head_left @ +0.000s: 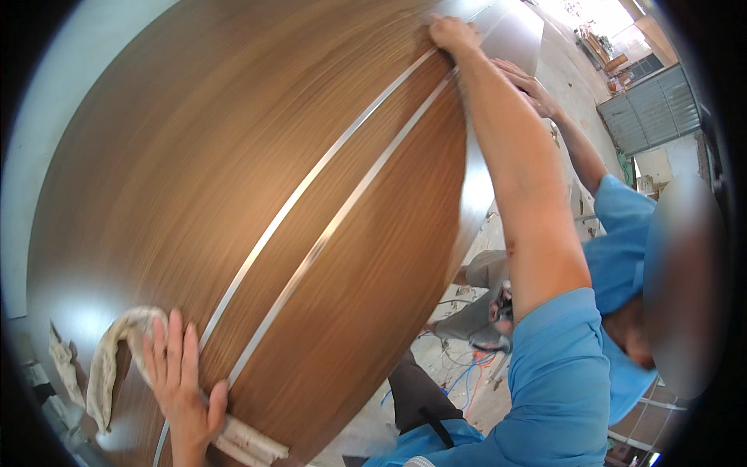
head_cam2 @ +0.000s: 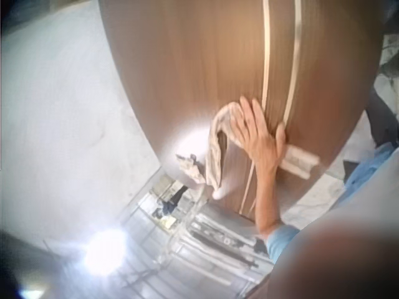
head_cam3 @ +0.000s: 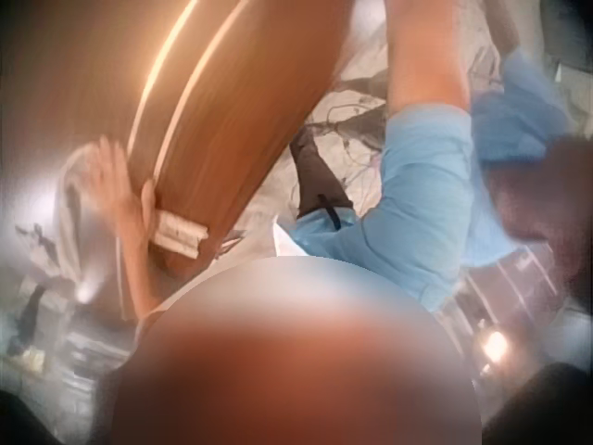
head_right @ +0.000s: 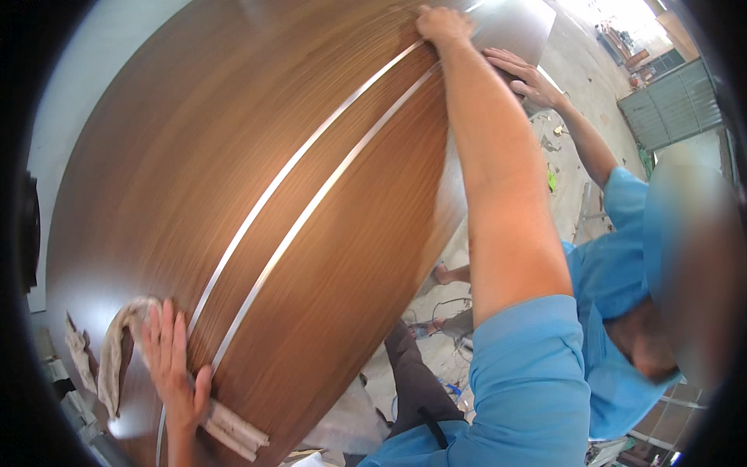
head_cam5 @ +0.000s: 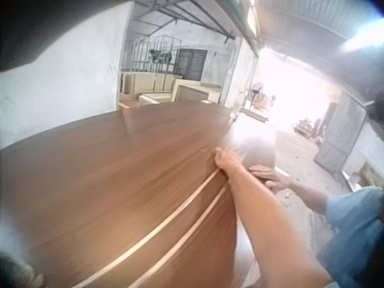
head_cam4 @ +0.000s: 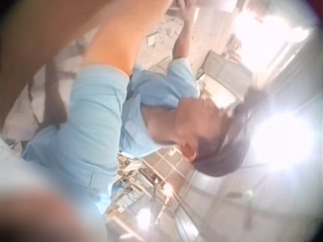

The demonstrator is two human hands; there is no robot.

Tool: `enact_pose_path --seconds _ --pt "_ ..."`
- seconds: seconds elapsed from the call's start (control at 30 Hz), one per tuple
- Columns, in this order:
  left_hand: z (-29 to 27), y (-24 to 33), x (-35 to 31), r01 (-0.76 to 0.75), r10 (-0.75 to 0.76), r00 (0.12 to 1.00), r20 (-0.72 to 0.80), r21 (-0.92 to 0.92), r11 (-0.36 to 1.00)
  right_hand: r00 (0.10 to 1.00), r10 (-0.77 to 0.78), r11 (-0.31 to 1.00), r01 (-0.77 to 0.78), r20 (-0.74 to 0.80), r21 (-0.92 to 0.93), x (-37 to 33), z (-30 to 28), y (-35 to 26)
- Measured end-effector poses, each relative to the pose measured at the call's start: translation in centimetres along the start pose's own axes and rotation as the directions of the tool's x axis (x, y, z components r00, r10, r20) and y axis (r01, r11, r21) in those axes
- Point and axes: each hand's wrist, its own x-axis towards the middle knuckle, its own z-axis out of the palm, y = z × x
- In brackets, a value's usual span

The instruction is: The person aligns and presses thin white wood veneer strips into grooves on a large wooden tabletop, then uses a rubber mallet and a small wooden block to tap the strips flush. The person wipes the surface with a cloth and continues adjusting the veneer strips along the tabletop.

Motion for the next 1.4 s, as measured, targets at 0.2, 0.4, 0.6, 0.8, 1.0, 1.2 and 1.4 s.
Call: enact_pose_path --seconds 0.2,0.4,0.6,0.8,1.0,1.2,1.4 --pt "-0.2 -1.7 -0.7 0.015 -0.009 0.996 0.083 -0.075 0.997 0.989 0.123 0.986 -0.132 -0.086 -0.106 11.4 1.5 13.1" --pt "-0.4 -1.8 -2.3 0.032 -0.031 0.974 0.227 0.0 1.0 0.996 -0.057 0.972 0.041 -0.063 -0.232 21.2 3.7 20.4" --pt "0.6 -4.6 -5.0 -0.111 0.088 0.966 0.242 0.08 0.991 0.994 -0.061 0.979 0.042 -0.09 -0.198 24.4 3.9 23.2" --pt "1.2 -6.4 -7.4 -0.059 0.048 0.973 0.226 0.041 0.997 0.959 -0.259 0.961 0.244 -0.116 -0.13 25.4 3.2 22.1" --pt "1.4 -6.0 -7.5 0.021 -0.022 0.98 0.2 0.01 1.0 0.869 -0.491 0.847 0.462 -0.057 -0.264 26.7 2.8 22.7" --pt "1.8 -5.0 -7.6 0.093 -0.086 0.982 0.17 -0.029 0.995 0.775 -0.631 0.754 0.626 0.046 -0.199 29.8 2.3 24.2" --pt "1.4 -4.1 -5.5 0.117 -0.112 0.982 0.149 -0.022 0.993 0.888 -0.461 0.878 0.457 0.01 -0.141 28.8 3.7 25.0"
